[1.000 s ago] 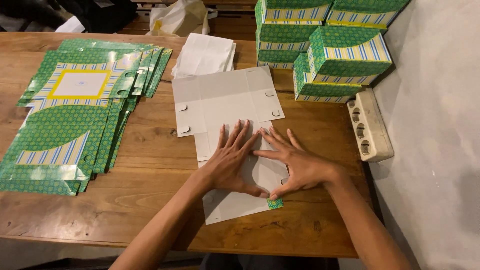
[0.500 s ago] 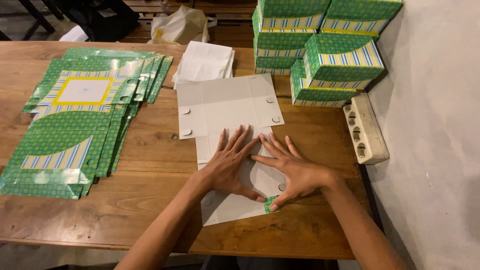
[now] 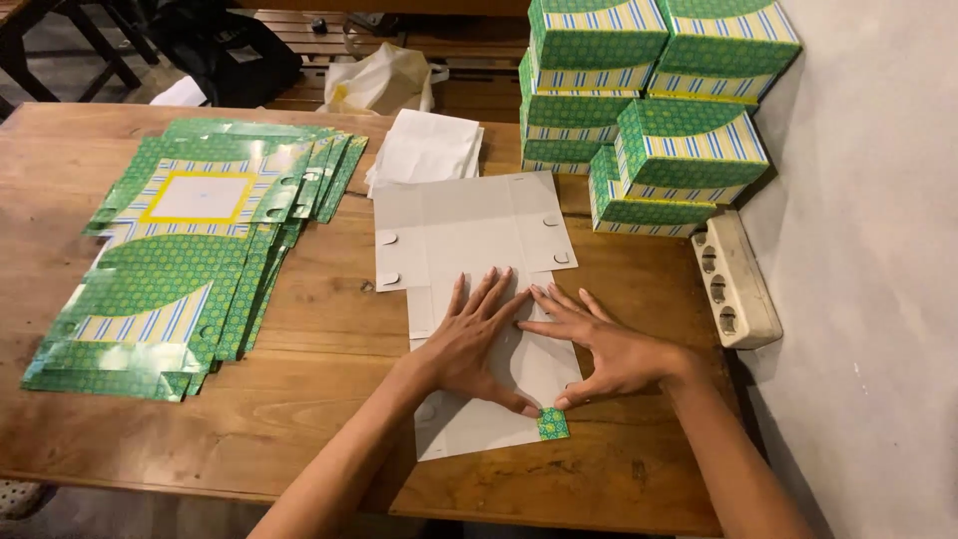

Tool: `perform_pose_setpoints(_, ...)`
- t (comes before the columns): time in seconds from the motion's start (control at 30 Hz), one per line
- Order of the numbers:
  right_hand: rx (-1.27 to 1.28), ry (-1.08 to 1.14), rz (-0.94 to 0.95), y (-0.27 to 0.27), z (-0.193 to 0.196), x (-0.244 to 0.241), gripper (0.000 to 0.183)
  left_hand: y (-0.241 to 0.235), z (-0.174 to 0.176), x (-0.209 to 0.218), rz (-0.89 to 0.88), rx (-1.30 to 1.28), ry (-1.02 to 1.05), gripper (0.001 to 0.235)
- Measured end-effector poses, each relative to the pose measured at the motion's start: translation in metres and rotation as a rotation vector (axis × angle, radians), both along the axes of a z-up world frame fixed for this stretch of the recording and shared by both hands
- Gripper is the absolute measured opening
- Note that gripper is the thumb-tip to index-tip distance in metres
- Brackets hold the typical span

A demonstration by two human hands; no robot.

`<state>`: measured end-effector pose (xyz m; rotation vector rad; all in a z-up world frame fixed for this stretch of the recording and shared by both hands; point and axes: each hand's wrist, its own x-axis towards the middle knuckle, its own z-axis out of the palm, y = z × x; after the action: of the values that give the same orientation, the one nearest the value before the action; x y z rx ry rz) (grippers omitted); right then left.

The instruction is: Assembling a cardboard box by folding along pre-scored lines and pressing flaps.

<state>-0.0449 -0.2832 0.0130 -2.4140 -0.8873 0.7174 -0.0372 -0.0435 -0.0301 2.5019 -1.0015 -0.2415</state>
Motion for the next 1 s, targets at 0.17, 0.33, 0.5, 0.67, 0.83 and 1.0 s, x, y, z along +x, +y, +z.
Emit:
perform_pose_setpoints(0.17,-0.032,-0.020,0.011,0.000,-0.002,0.000,0.112,0.000,0.000,0.000,0.003,-0.001,-0.009,0.147)
perform_pose_setpoints(0.33,-0.051,-0.040,0.015,0.001,-0.007,-0.002,0.117,0.000,0.001,0.000,0.001,-0.006,-0.008,0.146)
perform_pose_setpoints(0.5,-0.095,-0.032,0.033,0.006,-0.004,-0.004,0.133,0.000,-0.002,0.001,0.005,-0.021,0.007,0.146)
perform_pose_setpoints(0.67,-0.117,-0.040,0.046,0.009,-0.002,-0.005,0.138,0.001,-0.004,0.003,-0.003,-0.029,0.004,0.146)
perform_pose_setpoints(0.83,-0.168,-0.046,0.050,0.012,0.002,-0.007,0.145,0.001,-0.008,0.004,-0.009,-0.053,0.001,0.146)
perform_pose_setpoints(1.0,-0.144,-0.024,0.040,0.011,0.003,-0.007,0.142,0.000,-0.005,0.003,-0.006,-0.037,-0.002,0.147)
